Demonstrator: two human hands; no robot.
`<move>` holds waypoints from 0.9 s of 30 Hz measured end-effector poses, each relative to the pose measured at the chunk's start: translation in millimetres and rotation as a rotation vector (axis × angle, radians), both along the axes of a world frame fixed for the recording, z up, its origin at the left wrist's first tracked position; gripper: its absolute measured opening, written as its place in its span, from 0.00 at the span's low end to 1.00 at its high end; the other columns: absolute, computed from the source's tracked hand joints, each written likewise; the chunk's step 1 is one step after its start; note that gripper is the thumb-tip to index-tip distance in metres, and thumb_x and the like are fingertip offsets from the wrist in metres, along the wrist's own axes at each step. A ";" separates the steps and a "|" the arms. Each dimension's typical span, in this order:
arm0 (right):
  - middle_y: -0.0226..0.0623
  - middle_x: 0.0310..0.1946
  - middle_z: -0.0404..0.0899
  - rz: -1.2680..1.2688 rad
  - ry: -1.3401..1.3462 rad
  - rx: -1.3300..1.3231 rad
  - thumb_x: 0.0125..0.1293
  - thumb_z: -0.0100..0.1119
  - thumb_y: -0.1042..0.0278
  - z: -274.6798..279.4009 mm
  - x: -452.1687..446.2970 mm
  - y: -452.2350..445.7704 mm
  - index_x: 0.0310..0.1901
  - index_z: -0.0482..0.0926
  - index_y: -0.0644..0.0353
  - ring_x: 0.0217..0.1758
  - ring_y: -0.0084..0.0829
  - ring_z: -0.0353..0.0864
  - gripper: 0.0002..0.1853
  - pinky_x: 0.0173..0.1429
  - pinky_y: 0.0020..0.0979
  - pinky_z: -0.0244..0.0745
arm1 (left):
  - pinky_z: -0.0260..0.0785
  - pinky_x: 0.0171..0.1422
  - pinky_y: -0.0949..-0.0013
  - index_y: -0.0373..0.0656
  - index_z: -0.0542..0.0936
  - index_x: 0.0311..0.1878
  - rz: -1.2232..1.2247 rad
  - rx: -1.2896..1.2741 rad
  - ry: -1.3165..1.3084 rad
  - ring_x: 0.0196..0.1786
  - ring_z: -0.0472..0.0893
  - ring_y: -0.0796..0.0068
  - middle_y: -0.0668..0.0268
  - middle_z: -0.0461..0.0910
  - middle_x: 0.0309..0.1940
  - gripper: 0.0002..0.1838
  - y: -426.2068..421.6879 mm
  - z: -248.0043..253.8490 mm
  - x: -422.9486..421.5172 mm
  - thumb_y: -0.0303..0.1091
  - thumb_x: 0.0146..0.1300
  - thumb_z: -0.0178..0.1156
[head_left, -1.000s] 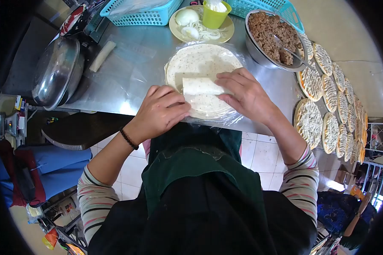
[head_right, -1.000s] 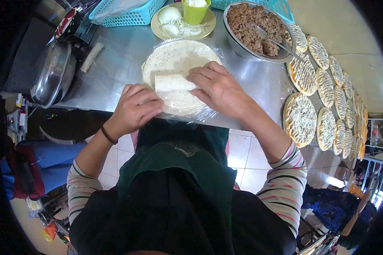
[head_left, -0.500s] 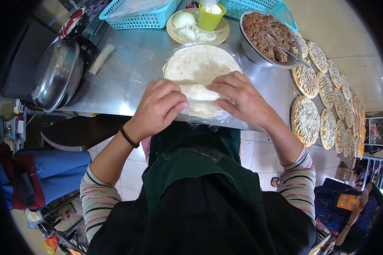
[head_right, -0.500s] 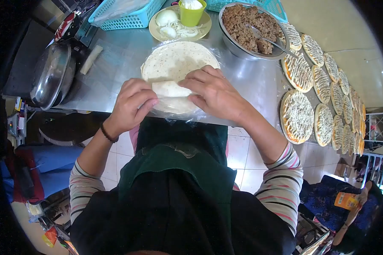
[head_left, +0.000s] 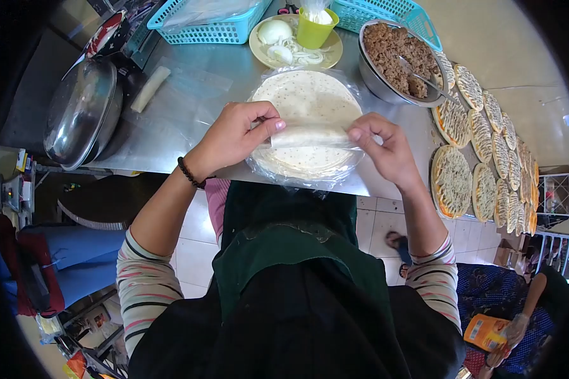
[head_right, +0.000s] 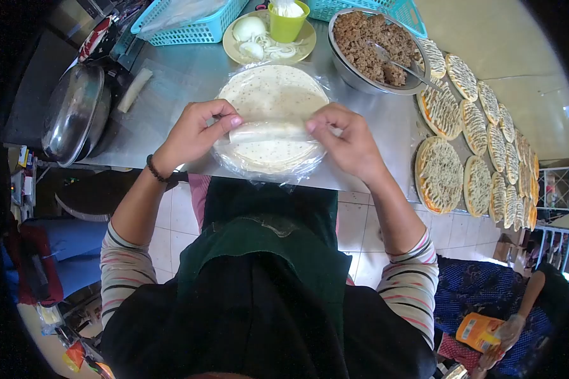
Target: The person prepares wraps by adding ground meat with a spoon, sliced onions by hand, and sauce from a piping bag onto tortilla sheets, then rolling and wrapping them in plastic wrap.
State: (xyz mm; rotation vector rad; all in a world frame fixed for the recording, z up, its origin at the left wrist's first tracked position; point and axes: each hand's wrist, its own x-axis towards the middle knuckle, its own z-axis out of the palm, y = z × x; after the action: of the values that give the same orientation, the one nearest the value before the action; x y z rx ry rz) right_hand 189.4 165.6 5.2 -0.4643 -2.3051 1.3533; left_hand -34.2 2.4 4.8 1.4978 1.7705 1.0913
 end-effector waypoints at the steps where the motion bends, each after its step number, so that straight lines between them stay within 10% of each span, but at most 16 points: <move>1: 0.37 0.32 0.78 0.000 -0.002 -0.001 0.62 0.60 0.69 -4.6 4.1 4.4 0.30 0.80 0.66 0.37 0.26 0.76 0.08 0.44 0.26 0.68 | 0.67 0.36 0.77 0.35 0.80 0.34 0.002 -0.042 -0.067 0.29 0.74 0.83 0.68 0.80 0.25 0.10 0.7 -0.3 -1.3 0.34 0.63 0.59; 9: 0.31 0.35 0.79 -0.182 0.124 -0.368 0.66 0.57 0.66 7.1 16.4 22.6 0.40 0.80 0.63 0.35 0.19 0.75 0.09 0.39 0.22 0.68 | 0.68 0.45 0.73 0.37 0.80 0.35 -0.193 0.076 0.029 0.38 0.77 0.77 0.64 0.80 0.35 0.08 -13.3 -0.1 -4.0 0.32 0.61 0.61; 14: 0.35 0.36 0.76 0.242 -0.170 0.146 0.66 0.54 0.70 2.1 -7.1 12.5 0.51 0.78 0.60 0.37 0.26 0.75 0.13 0.41 0.27 0.69 | 0.67 0.56 0.67 0.37 0.80 0.45 -0.154 0.085 -0.045 0.49 0.78 0.64 0.56 0.79 0.44 0.13 -16.6 14.1 6.7 0.34 0.61 0.60; 27: 0.40 0.32 0.74 0.043 -0.134 0.465 0.59 0.59 0.70 -1.2 -5.7 -32.3 0.41 0.81 0.61 0.39 0.41 0.74 0.09 0.47 0.37 0.70 | 0.64 0.64 0.61 0.40 0.80 0.49 -0.308 0.251 0.416 0.60 0.73 0.60 0.59 0.77 0.54 0.13 56.6 -30.2 -6.5 0.30 0.64 0.53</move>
State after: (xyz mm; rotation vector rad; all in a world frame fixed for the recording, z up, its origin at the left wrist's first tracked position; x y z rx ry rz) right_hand 183.7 133.3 4.0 -0.3618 -2.6451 0.7778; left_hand -40.7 58.9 -25.4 2.1982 1.6200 0.9155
